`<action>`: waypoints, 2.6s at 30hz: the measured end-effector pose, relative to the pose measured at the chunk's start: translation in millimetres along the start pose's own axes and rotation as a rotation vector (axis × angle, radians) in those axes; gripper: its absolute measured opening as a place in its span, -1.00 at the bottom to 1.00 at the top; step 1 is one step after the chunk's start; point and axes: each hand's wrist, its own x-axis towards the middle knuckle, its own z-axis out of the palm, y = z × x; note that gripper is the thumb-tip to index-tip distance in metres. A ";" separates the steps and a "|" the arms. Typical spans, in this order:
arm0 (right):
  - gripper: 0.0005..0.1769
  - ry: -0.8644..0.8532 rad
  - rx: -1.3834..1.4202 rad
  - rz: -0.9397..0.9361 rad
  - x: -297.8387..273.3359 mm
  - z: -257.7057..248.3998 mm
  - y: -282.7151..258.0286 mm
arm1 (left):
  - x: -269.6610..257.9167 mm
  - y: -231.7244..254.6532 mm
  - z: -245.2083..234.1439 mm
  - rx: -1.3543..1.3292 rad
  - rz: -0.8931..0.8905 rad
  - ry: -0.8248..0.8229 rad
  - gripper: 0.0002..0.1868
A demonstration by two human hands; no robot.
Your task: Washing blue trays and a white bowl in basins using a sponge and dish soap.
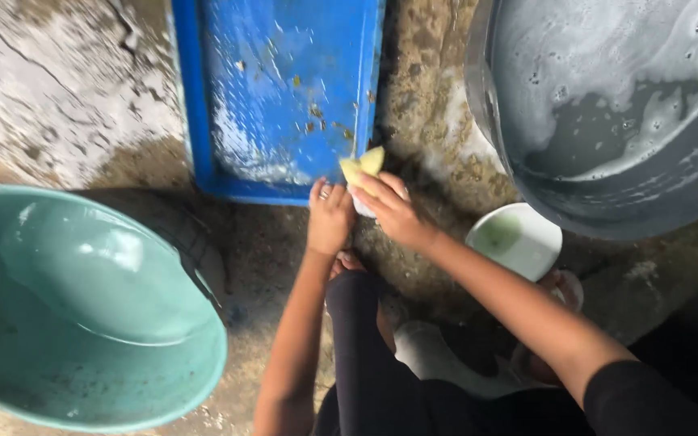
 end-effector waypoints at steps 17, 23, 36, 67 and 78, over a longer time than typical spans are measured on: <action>-0.75 0.017 -0.061 -0.101 55.8 8.4 6.6 | -11.6 -32.0 5.3 0.032 0.083 -0.028 -0.76; -0.72 0.217 0.656 0.585 124.7 -5.0 81.7 | -26.5 -32.9 -23.0 0.014 0.163 -0.003 -0.53; -0.46 -0.044 0.012 0.039 55.6 4.7 -8.7 | 5.2 7.5 -30.7 0.089 -0.157 -0.044 -0.39; -0.58 0.008 -0.260 0.093 119.3 -62.7 51.5 | 5.8 -44.6 -92.9 0.045 -0.541 0.419 -0.34; -0.72 0.134 1.376 0.866 130.4 -56.4 56.3 | -11.4 -83.4 -71.1 -0.236 -0.839 0.610 -0.05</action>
